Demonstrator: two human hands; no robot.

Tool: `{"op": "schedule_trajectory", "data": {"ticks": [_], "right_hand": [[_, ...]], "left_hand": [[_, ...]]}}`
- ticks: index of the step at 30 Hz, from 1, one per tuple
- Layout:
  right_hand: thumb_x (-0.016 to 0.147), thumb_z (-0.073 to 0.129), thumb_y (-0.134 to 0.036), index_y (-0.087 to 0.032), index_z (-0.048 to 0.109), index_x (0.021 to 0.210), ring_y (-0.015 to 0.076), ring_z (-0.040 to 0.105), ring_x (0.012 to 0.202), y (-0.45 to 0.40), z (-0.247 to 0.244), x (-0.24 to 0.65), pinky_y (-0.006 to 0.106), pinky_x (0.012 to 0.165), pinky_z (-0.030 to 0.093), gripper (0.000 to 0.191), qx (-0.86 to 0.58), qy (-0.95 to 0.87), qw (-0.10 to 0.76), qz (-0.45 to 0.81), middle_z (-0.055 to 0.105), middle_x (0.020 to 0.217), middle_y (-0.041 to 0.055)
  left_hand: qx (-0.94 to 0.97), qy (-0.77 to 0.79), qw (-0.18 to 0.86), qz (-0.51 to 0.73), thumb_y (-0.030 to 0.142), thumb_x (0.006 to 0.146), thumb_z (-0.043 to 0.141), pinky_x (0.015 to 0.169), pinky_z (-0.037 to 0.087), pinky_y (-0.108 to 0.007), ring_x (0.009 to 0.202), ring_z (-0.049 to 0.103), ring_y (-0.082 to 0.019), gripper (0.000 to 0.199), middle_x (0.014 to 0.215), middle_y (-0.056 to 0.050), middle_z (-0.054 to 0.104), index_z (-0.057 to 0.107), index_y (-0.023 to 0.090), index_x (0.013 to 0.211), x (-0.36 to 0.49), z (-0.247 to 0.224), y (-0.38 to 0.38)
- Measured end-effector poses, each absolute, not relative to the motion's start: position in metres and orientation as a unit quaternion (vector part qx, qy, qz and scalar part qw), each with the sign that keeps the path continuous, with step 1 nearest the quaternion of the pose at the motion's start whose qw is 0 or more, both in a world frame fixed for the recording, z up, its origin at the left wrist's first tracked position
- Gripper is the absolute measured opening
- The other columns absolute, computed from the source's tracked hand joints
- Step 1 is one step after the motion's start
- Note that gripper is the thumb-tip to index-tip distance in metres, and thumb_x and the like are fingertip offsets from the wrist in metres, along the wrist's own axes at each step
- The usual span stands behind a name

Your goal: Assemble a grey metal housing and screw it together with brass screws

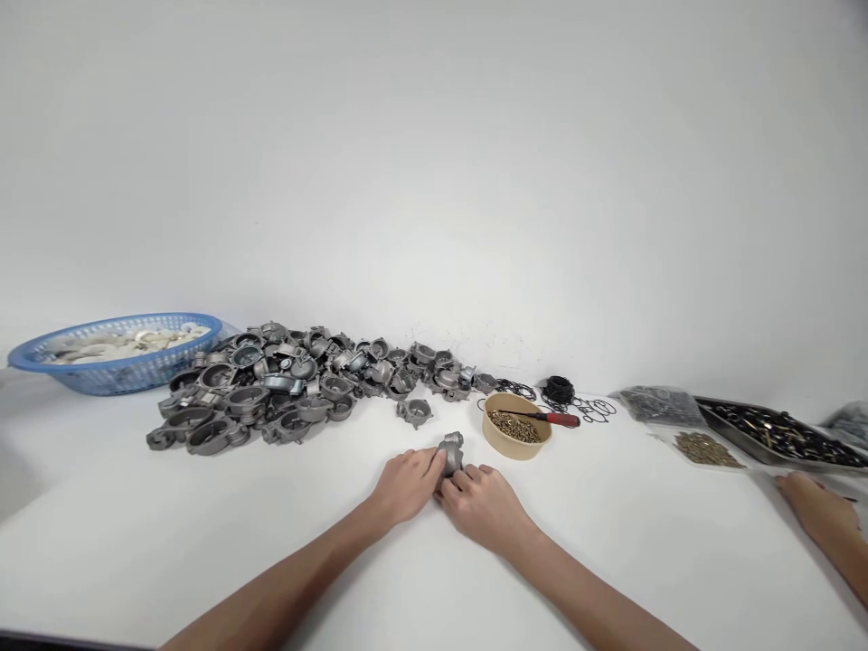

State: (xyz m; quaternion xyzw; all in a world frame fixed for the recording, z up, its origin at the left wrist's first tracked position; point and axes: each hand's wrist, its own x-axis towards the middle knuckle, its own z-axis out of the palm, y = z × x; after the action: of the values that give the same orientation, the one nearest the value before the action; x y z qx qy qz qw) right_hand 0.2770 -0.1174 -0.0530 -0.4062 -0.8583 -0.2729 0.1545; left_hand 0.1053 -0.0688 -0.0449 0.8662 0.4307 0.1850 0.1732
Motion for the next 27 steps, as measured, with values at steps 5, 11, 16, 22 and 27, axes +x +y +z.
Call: {"op": "schedule_trajectory", "data": {"ticks": [5, 11, 16, 22, 27], "right_hand": [[0.095, 0.049, -0.032, -0.018, 0.058, 0.074, 0.0096, 0.052, 0.055, -0.127, -0.037, 0.278, 0.022, 0.053, 0.029, 0.026, -0.423, -0.868, 0.258, -0.036, 0.061, 0.063, -0.0011], [0.094, 0.049, -0.048, -0.019, 0.053, 0.089, 0.0078, 0.042, 0.049, -0.13, -0.034, 0.279, 0.02, 0.048, 0.031, 0.029, -0.398, -0.76, 0.34, 0.385, 0.05, 0.06, -0.0055], [0.091, 0.052, -0.052, -0.019, 0.05, 0.092, 0.0084, 0.043, 0.053, -0.126, -0.038, 0.283, 0.021, 0.051, 0.033, 0.033, -0.336, -0.71, 0.4, 0.472, 0.046, 0.065, -0.0051], [0.092, 0.052, -0.045, -0.019, 0.048, 0.076, 0.0078, 0.029, 0.054, -0.126, -0.029, 0.288, 0.022, 0.05, 0.023, 0.031, -0.359, -0.752, 0.39, 0.392, 0.033, 0.061, -0.0065], [0.091, 0.052, -0.036, -0.019, 0.04, 0.062, 0.0081, 0.03, 0.054, -0.127, -0.023, 0.292, 0.023, 0.051, 0.025, 0.036, -0.358, -0.799, 0.376, 0.303, 0.034, 0.057, -0.0057]], "left_hand": [[0.766, 0.477, 0.351, 0.25, 0.044, 0.095, 0.029, 0.066, 0.039, -0.031, 0.071, 0.053, -0.02, 0.035, 0.075, -0.004, 0.057, 0.052, 0.02, 0.081, 0.104, -0.041, -0.058], [0.548, 0.367, 0.672, 0.336, 0.068, 0.087, 0.035, 0.046, 0.012, -0.023, 0.045, 0.014, -0.007, 0.049, 0.052, 0.01, 0.024, 0.036, 0.021, 0.071, 0.108, -0.037, -0.057], [0.519, 0.29, 0.736, 0.324, 0.067, 0.087, 0.043, 0.047, 0.009, -0.023, 0.048, 0.014, -0.006, 0.049, 0.056, 0.009, 0.026, 0.032, 0.021, 0.075, 0.113, -0.037, -0.069], [0.529, 0.239, 0.755, 0.306, 0.063, 0.09, 0.042, 0.048, 0.012, -0.022, 0.053, 0.018, -0.008, 0.043, 0.064, 0.006, 0.031, 0.036, 0.022, 0.084, 0.116, -0.035, -0.08], [0.569, 0.206, 0.737, 0.302, 0.062, 0.092, 0.04, 0.048, 0.014, -0.022, 0.055, 0.02, -0.009, 0.042, 0.068, 0.005, 0.031, 0.04, 0.02, 0.086, 0.115, -0.037, -0.08]]}}
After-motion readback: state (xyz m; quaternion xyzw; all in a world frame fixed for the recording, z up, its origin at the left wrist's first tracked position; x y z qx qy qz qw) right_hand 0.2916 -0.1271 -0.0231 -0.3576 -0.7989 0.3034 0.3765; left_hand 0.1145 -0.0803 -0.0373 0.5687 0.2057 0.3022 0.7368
